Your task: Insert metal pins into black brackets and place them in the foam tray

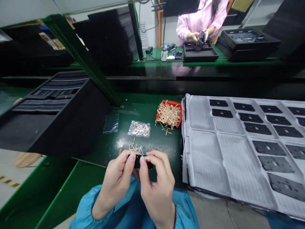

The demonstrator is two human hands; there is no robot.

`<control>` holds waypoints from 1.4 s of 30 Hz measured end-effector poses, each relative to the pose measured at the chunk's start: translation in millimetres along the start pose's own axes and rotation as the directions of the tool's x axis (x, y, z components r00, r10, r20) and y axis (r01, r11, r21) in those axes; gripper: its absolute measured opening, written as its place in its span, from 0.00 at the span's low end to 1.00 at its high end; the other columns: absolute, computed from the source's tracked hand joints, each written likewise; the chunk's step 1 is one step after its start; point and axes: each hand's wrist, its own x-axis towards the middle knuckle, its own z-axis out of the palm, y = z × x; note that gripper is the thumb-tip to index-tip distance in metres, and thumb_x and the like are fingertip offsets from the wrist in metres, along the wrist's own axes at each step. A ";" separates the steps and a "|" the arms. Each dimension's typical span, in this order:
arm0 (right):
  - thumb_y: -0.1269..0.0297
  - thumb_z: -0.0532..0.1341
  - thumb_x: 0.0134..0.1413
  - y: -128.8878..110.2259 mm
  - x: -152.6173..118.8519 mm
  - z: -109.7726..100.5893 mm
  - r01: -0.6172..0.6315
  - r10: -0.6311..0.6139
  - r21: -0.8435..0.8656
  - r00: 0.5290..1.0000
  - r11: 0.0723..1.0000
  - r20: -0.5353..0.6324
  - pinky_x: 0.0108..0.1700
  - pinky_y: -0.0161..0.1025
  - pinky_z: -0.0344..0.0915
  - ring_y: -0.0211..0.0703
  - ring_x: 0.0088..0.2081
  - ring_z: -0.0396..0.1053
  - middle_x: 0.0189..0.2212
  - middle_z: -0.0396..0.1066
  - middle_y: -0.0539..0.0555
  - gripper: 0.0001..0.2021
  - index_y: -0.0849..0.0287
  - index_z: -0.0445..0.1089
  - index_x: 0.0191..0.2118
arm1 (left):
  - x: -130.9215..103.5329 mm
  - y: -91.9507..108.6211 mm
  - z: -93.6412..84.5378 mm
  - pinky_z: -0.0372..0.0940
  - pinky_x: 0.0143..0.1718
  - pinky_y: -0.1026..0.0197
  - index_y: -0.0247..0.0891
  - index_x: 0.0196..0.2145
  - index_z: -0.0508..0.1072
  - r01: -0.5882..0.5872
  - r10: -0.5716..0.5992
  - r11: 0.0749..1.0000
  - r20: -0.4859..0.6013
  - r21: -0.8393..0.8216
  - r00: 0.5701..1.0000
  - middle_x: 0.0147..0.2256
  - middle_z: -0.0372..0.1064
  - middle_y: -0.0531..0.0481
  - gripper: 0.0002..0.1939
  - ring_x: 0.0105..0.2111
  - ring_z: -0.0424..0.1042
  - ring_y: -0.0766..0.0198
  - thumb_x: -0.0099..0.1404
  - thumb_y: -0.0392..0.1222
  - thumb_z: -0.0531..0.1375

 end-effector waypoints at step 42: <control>0.74 0.62 0.64 18.0 -4.7 -21.9 0.350 -0.319 0.180 0.931 0.920 -0.177 0.37 0.46 0.74 0.44 0.37 0.73 0.34 0.69 0.51 0.09 0.56 0.70 0.32 | -18.4 18.4 -3.2 0.77 0.28 0.64 0.40 0.47 0.78 -0.527 0.538 0.839 -0.060 0.135 0.841 0.31 0.84 0.47 0.08 0.25 0.81 0.61 0.71 0.33 0.64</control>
